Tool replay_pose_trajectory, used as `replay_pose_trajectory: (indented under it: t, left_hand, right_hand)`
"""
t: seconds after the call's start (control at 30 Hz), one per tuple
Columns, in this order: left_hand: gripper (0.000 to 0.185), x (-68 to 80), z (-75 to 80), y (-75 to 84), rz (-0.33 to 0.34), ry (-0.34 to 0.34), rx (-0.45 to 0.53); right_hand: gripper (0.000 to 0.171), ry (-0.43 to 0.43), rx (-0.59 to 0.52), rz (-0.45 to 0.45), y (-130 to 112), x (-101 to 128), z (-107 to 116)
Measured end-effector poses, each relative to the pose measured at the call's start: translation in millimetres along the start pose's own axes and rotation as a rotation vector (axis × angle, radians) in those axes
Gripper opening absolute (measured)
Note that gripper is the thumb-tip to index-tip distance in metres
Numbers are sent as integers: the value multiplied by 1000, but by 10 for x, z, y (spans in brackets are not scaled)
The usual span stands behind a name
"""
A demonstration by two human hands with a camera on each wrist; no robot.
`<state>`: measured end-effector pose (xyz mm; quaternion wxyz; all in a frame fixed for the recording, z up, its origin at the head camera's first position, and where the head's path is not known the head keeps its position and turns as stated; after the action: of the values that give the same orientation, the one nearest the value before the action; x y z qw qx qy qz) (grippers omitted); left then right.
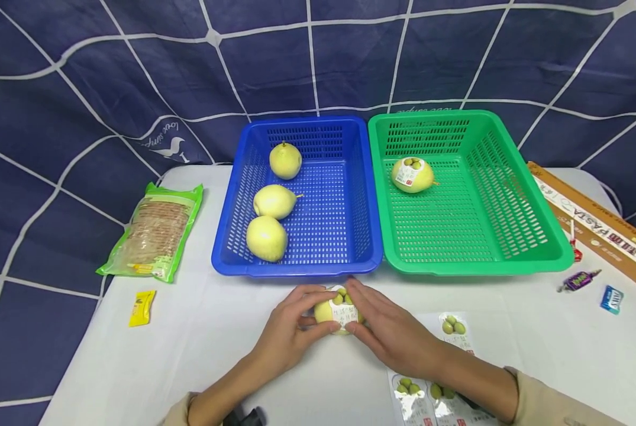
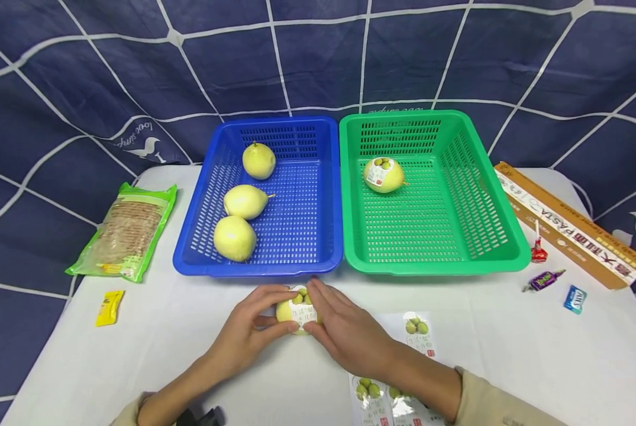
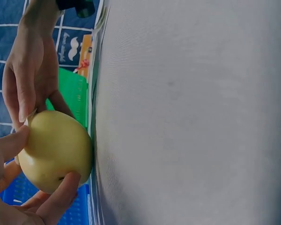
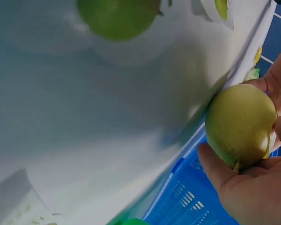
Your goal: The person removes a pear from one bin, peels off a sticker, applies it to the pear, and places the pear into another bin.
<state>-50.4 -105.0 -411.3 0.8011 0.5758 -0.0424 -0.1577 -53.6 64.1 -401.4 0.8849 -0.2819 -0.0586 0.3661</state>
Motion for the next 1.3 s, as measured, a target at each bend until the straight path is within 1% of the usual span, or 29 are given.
replay_pose_trajectory:
  t: [0.07,0.17,0.27,0.4,0.5,0.6,0.77,0.87,0.93,1.03,1.1,1.13,1.2,1.3]
  left_hand:
    - [48,-10,3,-9,8,-5,7]
    - [52,-24,-3,-32,29,-30,11]
    - [54,-33,-16,-47,45,-63,29]
    - [55,-30,-31,-33,47,-91,47]
    - [57,-27,-28,-7,29,-87,30]
    - [57,-30,-17,2,19,-78,32]
    - [56,-29,-9,-22,44,-98,89]
    - [59,-29,-8,-24,44,-106,116]
    - [61,-26,-7,-10,34,-94,110]
    - [63,-19,-5,15,4,-60,58]
    - [62,-8,-2,27,-4,-41,24]
    - [62,-2,0,27,-7,-36,14]
    - [60,7,2,25,8,-32,13]
    - [59,16,0,17,39,-38,22]
  right_hand:
    - [64,-6,19,-2,7,-7,-7]
    - [66,-1,11,-2,26,-10,0]
    - [68,-5,-36,-9,48,-11,0]
    - [71,-41,-79,-30,73,7,-35]
    - [71,-71,-58,-33,82,24,-72]
    - [70,-80,-55,-27,92,18,-89]
    - [69,-82,-141,-31,107,-3,-80]
    - [69,-105,-178,-23,100,-10,-70]
    - [68,-134,-204,-13,87,-19,-57]
    - [66,-196,-270,-25,81,-32,-46]
    - [63,-223,-336,-65,90,-39,-48]
    - [60,-226,-385,-85,97,-43,-53]
    - [53,-217,-512,-133,115,-59,-66]
    - [42,-176,-680,-152,138,-90,-79]
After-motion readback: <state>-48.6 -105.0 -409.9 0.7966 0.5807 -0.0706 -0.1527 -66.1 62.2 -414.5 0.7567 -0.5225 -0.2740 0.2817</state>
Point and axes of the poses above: each hand's wrist, its own x-axis away from the middle knuckle, its own z-axis out of the back of the hand, y = z × x, the point moved 6 cm from there along -x, towards the middle knuckle, and after that the axes turned 5 degrees about x, right-handed, at the moved point
